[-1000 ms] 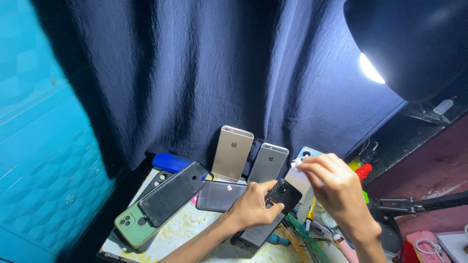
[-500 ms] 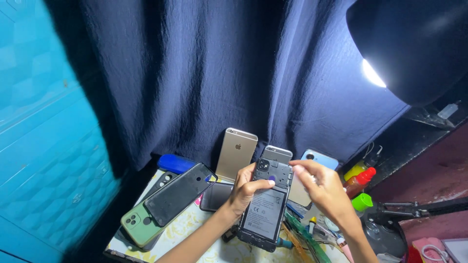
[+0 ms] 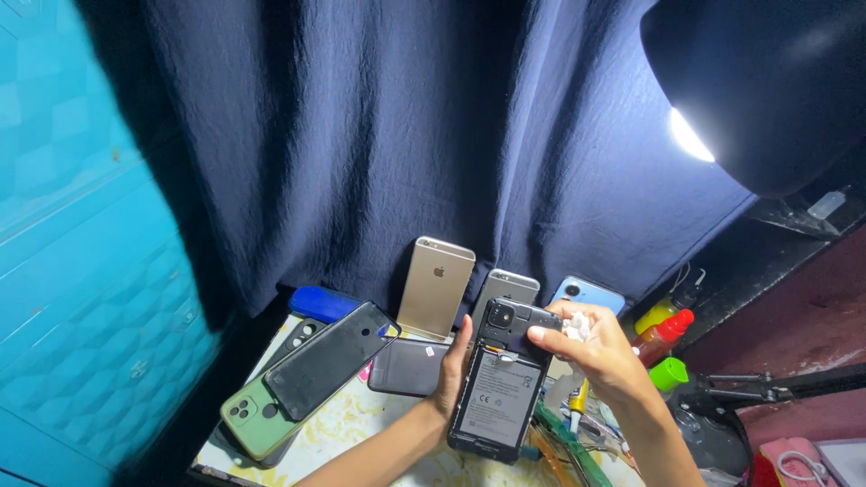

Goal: Cleaning the internal parts of a disassembled smartphone using a cloth and a toothbrush on a repair bench.

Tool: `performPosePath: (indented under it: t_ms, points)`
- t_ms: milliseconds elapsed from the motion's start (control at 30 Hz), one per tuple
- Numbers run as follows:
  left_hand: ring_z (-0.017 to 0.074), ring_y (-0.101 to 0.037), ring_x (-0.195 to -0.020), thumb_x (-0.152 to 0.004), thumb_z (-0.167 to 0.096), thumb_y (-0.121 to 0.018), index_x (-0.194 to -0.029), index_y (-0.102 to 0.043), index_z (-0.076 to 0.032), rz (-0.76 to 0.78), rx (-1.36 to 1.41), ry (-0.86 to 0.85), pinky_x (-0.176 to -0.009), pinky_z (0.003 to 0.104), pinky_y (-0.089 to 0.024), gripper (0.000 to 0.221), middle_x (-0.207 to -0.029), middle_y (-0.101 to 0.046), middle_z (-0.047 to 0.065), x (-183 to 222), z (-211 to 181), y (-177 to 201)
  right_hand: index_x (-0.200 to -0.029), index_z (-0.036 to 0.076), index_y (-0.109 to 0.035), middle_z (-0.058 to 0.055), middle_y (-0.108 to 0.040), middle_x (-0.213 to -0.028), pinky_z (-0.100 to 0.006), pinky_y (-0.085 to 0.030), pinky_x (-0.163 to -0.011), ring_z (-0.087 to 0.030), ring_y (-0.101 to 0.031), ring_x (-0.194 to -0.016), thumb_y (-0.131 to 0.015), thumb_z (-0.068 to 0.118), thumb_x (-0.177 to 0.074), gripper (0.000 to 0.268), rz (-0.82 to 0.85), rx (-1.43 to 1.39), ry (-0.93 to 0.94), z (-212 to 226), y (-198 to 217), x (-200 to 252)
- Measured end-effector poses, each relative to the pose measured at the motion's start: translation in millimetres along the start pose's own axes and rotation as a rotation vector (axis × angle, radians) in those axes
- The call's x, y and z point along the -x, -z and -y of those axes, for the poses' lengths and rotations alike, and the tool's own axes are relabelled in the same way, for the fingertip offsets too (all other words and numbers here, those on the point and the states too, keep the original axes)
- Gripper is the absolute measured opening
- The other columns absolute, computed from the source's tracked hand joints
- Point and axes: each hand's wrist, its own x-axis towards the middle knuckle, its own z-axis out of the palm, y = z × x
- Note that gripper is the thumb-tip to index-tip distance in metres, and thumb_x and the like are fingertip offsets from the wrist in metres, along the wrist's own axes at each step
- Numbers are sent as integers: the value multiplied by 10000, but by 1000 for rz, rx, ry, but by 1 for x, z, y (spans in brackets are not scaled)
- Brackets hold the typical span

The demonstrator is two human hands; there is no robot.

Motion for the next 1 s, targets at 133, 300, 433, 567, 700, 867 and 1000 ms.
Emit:
performPosePath:
  t_ms: [133,300,433,567,700,867,1000]
  points:
    - [261,-703,-951,-969,-659,-554,-1233,-687,-28,135,244,44,-838,367,-575,697,-1116,-729,145,-10,21,13,-810,-38,-762,-118,-748,-743,-313,-511,-574,-194,-680,-664,-837,145,-787,199,-8,55,-14,14,-3,1]
    - [279,-572,-758,-816,-973,-354,-1517,-487,-34,334,349,196,-756,387,-446,1180,-1089,-624,219,0,24,-5,-915,-38,-778,-114,-769,-825,-384,-626,-605,-213,-726,-747,-831,156,-776,244,-10,6,-219,10,-4,-3]
    - [133,-418,-681,-775,-987,-459,-1384,-582,-174,522,349,237,-673,277,-359,1023,-873,-479,41,-18,23,41,-869,-7,-743,-79,-755,-811,-315,-577,-671,-155,-676,-728,-817,192,-828,216,25,4,-142,-8,-1,-13]
    - [184,-496,-583,-913,-778,-528,-1374,-506,-110,554,389,140,-547,305,-427,812,-810,-502,72,-32,21,74,-1335,141,-576,-59,-642,-945,-282,-398,-555,-130,-554,-679,-549,345,-985,406,-124,-88,-118,-9,6,-16]
    - [170,-555,-432,-918,-637,-650,-1055,-553,-138,146,301,63,-347,265,-408,526,-788,-617,43,-34,26,70,-1190,157,-386,-168,-611,-1032,-408,-386,-619,-245,-513,-750,-396,375,-1048,260,-96,-250,-112,-11,30,-8]
    - [108,-567,-414,-924,-545,-657,-1337,-526,30,102,80,-56,-352,211,-408,721,-977,-745,110,-31,24,50,-1130,161,-378,-194,-635,-1160,-391,-463,-711,-264,-605,-901,-481,275,-977,217,-7,-204,-97,-14,40,-3]
    - [81,-544,-377,-682,-546,-845,-1245,-592,20,-115,-207,-137,-357,170,-344,838,-1005,-752,152,-29,26,37,-1025,153,-391,-111,-566,-1045,-367,-427,-705,-207,-524,-840,-499,190,-892,175,65,-145,-48,-14,46,-3]
